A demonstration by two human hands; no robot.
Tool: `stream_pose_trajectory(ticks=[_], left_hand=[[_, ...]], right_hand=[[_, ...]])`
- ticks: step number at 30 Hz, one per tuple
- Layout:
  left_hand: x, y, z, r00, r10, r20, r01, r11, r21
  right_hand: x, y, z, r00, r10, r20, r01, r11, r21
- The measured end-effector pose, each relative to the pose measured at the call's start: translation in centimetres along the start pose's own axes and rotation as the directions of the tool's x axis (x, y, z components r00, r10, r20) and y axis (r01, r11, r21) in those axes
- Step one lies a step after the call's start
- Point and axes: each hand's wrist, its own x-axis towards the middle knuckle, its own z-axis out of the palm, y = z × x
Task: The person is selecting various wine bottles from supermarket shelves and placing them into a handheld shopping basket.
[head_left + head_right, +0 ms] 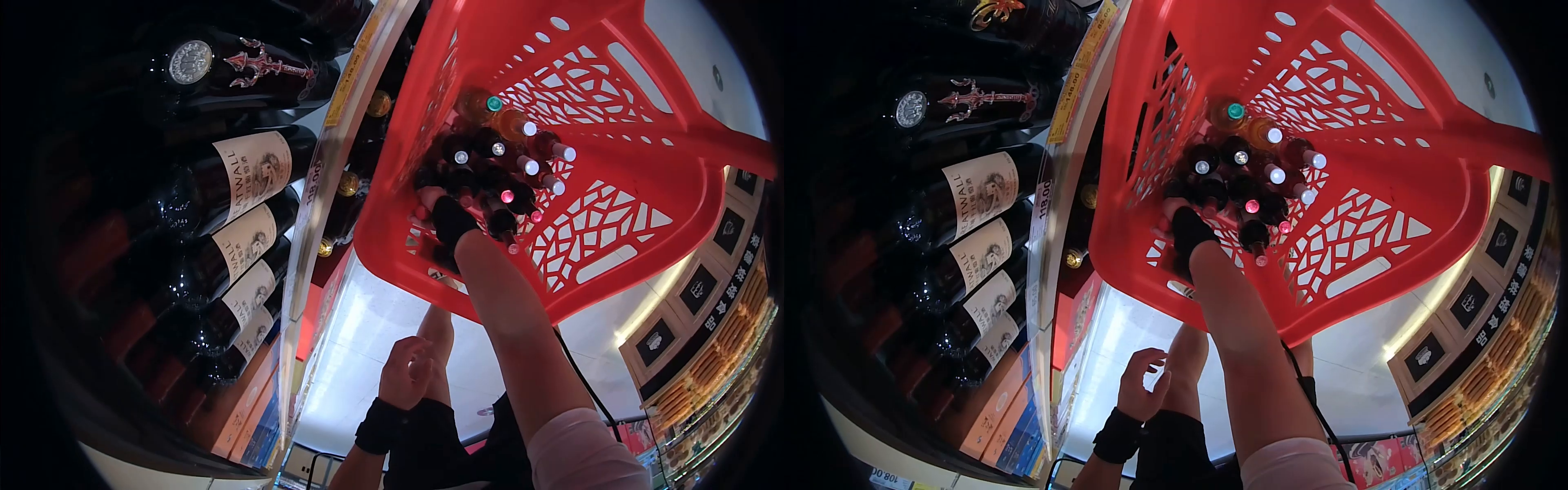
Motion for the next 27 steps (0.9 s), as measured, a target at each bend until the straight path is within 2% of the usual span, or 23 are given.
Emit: stream_pose_trajectory(ticks=[1,4,5,8,12,15,18,21,23,24,27], left_hand=[[-0.1,-0.1,0.1,1.0,0.005,-0.011,-0.005,1.0,-0.004],[-0.2,0.7,0.1,0.999,0.031,-0.036,-0.031,0.999,-0.015],[-0.2,1.0,0.1,0.999,0.036,-0.039,-0.037,0.999,-0.018],[-0.2,1.9,0.5,0.995,0.084,-0.061,-0.085,0.996,-0.02],[-0.4,4.1,1.4,0.991,0.108,-0.078,-0.111,0.993,-0.04],[-0.6,6.3,2.1,0.989,0.124,-0.081,-0.128,0.99,-0.051],[-0.8,7.9,2.9,0.986,0.133,-0.097,-0.141,0.986,-0.088],[-1.0,9.5,3.6,0.984,0.14,-0.108,-0.15,0.984,-0.094],[-1.2,10.7,3.8,0.98,0.15,-0.131,-0.161,0.984,-0.074],[-1.2,11.3,3.6,0.976,0.156,-0.15,-0.167,0.984,-0.061],[-1.5,13.9,3.2,0.976,0.087,-0.198,-0.11,0.988,-0.108]], right_hand=[[-1.5,-0.2,-0.1,0.997,-0.081,-0.004,0.081,0.995,-0.058],[-7.0,-2.1,-0.1,0.99,0.132,0.044,-0.126,0.985,-0.115],[-5.0,-1.2,-0.3,0.989,0.147,-0.003,-0.146,0.979,-0.14],[-7.8,-1.5,-1.5,0.986,0.155,0.058,-0.147,0.981,-0.123],[-12.5,-2.1,-4.1,0.99,0.133,0.046,-0.122,0.973,-0.196],[-12.5,-1.3,-7.9,0.99,0.111,0.087,-0.076,0.941,-0.33],[-15.1,-1.7,-11.4,0.981,-0.109,0.161,0.175,0.853,-0.492],[-15.1,-0.8,-15.2,0.977,-0.189,0.102,0.208,0.95,-0.231],[-17.5,-1.6,-17.1,0.971,-0.214,0.108,0.234,0.942,-0.24],[-18.4,-1.8,-17.8,0.96,-0.262,0.095,0.279,0.911,-0.305],[-22.1,-3.0,-19.6,0.965,-0.244,0.099,0.263,0.919,-0.295]])
